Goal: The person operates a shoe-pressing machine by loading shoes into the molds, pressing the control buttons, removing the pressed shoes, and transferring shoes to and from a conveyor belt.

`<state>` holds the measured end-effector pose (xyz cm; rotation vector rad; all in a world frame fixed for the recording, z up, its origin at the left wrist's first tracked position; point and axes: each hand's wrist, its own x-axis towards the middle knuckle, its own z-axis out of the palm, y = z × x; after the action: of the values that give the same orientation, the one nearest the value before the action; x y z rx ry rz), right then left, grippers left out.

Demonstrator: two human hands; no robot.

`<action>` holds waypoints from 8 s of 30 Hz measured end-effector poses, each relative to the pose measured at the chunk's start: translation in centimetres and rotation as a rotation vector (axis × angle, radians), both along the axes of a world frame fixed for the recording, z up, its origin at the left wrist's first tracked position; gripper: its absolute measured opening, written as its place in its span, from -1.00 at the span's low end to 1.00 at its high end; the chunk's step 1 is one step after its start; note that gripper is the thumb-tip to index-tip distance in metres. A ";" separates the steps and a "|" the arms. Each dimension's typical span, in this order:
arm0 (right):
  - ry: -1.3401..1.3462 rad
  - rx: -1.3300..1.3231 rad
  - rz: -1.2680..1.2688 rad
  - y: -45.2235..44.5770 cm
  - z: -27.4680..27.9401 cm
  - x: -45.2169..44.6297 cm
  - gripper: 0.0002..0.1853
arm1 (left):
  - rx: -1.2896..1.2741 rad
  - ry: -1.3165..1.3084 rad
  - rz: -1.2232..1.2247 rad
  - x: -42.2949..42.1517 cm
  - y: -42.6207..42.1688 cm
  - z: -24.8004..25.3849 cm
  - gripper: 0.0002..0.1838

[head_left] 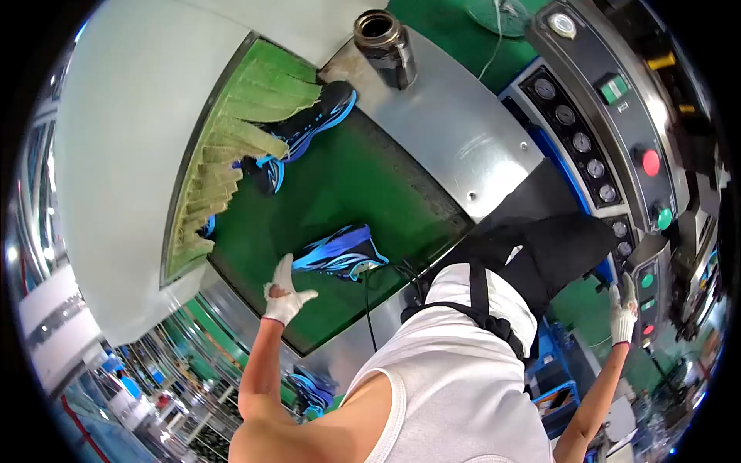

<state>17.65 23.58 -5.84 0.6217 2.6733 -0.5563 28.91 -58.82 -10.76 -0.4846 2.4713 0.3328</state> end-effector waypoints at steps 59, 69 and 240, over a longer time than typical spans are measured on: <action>1.082 -1.086 -1.807 -11.6 -1.5 22.4 -0.61 | 1.375 0.986 -0.959 -33.9 105.1 21.7 -0.69; 1.170 -0.358 -1.214 2.7 6.3 14.9 -0.77 | 1.795 0.388 -1.380 -29.6 71.4 19.5 -0.70; 0.618 -0.059 0.256 -16.9 6.1 -15.0 0.14 | 0.807 0.561 -0.769 -39.4 33.1 5.1 -0.87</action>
<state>2.64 6.73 0.30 0.0806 3.2165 -0.8601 -10.50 -25.70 -5.64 0.9741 2.4987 1.1578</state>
